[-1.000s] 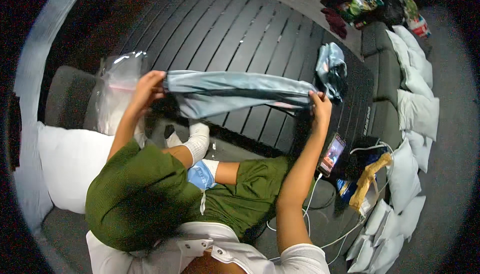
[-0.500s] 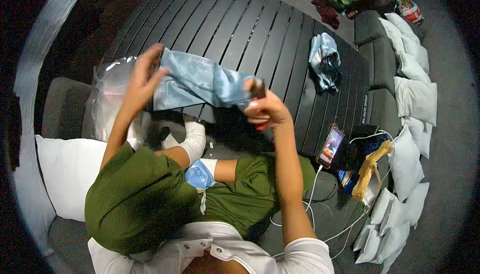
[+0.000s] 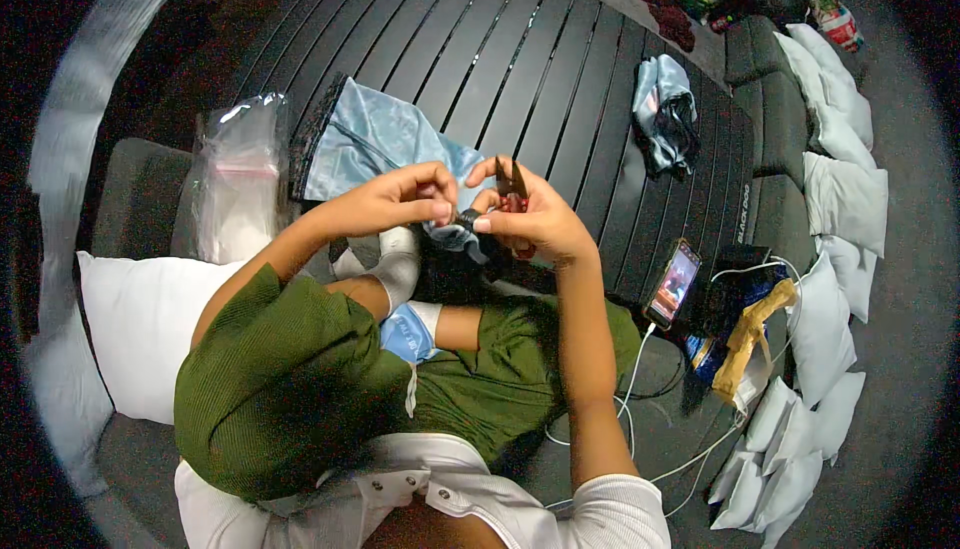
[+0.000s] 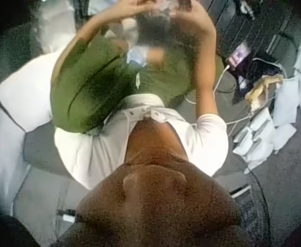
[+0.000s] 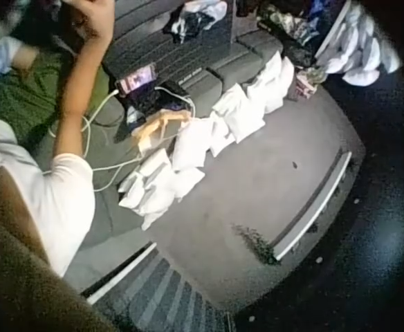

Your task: Trim loose threads from the seams and tags of small fabric bags using a pair of small snips.

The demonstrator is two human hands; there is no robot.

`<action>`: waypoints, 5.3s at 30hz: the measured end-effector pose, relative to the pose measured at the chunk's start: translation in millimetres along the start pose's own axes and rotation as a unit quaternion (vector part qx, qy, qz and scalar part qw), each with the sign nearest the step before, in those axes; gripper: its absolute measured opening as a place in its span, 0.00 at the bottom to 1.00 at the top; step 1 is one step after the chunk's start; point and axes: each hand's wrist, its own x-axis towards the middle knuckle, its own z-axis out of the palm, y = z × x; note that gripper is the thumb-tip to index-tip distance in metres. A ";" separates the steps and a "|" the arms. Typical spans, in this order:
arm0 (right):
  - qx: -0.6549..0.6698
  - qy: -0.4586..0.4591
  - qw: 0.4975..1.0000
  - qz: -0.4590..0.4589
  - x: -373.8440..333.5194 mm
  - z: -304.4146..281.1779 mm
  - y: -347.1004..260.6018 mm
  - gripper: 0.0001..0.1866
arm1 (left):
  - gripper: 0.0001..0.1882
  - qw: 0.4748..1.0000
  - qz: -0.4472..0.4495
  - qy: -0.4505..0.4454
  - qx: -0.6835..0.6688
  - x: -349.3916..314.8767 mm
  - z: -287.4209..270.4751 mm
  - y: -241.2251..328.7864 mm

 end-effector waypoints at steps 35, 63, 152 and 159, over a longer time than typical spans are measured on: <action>-0.022 0.252 0.960 -0.122 -10.7 -43.7 -1.6 0.10 | 0.15 0.938 0.031 0.242 0.246 -20.6 -6.5 10.6; -0.416 0.243 0.874 0.059 49.7 -35.5 71.4 0.17 | 0.12 0.900 0.020 0.418 0.119 -50.4 -110.9 -42.7; -0.481 0.614 0.624 0.058 -52.9 -178.7 25.3 0.27 | 0.40 0.968 0.103 0.227 -0.029 -42.1 14.4 29.3; -0.460 0.552 0.670 0.183 -47.3 -184.1 42.1 0.25 | 0.37 0.942 0.117 0.312 -0.019 -43.3 7.9 34.4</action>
